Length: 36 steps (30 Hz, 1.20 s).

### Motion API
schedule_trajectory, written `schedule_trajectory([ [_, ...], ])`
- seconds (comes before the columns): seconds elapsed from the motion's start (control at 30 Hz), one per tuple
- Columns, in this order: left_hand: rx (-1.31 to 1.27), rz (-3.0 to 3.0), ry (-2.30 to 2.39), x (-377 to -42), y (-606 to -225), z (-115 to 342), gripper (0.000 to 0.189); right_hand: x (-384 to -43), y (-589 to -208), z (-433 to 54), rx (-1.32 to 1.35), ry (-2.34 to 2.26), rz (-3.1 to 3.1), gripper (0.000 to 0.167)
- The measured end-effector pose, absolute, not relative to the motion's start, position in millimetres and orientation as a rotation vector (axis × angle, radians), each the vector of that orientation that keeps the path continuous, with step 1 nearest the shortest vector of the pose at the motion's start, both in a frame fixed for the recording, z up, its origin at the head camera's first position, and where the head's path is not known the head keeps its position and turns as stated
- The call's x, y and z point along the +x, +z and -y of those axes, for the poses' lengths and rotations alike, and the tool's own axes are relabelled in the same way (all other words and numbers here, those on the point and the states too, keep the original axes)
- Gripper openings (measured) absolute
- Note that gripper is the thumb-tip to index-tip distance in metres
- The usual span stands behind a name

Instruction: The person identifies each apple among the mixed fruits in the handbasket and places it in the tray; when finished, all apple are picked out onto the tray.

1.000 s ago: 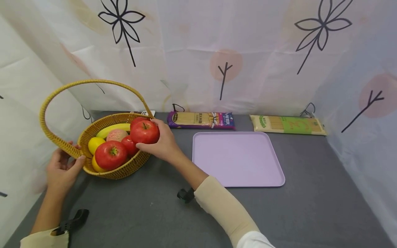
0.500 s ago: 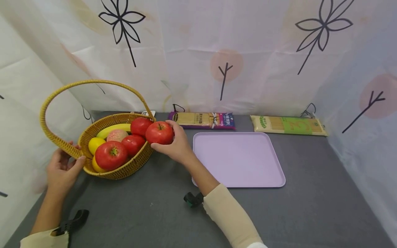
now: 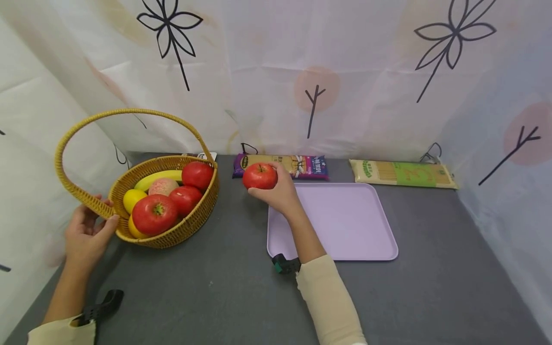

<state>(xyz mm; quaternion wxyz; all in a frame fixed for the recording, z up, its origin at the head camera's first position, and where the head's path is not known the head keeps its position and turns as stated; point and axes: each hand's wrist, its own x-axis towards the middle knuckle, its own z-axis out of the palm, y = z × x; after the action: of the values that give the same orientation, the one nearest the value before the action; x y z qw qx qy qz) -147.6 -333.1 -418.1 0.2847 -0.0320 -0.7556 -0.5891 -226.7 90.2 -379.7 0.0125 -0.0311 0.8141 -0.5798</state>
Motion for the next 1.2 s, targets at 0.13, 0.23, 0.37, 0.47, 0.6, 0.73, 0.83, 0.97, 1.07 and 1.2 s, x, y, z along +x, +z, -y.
schedule_trajectory([
  [0.13,-0.086,2.015,-1.589,-147,-418,334,0.059,-230,-381,-105,-0.008,-1.736,-2.547,0.089],
  [0.23,-0.085,2.015,-1.592,-147,-418,334,0.059,-231,-383,-114,0.032,-1.669,-2.565,0.090],
  [0.37,-0.111,2.010,-1.595,-146,-417,334,0.059,-233,-387,-123,0.061,-1.568,-2.605,0.090],
  [0.47,-0.138,1.988,-1.618,-146,-416,334,0.059,-234,-389,-128,0.069,-1.501,-2.632,0.090],
  [0.6,-0.147,1.981,-1.623,-146,-416,334,0.059,-236,-390,-130,0.070,-1.463,-2.648,0.090],
  [0.73,-0.139,1.984,-1.616,-147,-417,334,0.059,-235,-388,-130,0.070,-1.449,-2.652,0.089],
  [0.83,-0.142,1.984,-1.615,-147,-417,334,0.059,-234,-385,-130,0.061,-1.425,-2.657,0.090],
  [0.97,-0.137,1.988,-1.612,-147,-418,334,0.059,-234,-383,-129,0.044,-1.400,-2.653,0.092],
  [1.07,-0.125,1.991,-1.610,-148,-419,334,0.060,-233,-384,-128,0.032,-1.388,-2.649,0.095],
  [1.2,-0.125,1.975,-1.635,-148,-419,334,0.060,-234,-388,-127,0.018,-1.372,-2.659,0.097],
])
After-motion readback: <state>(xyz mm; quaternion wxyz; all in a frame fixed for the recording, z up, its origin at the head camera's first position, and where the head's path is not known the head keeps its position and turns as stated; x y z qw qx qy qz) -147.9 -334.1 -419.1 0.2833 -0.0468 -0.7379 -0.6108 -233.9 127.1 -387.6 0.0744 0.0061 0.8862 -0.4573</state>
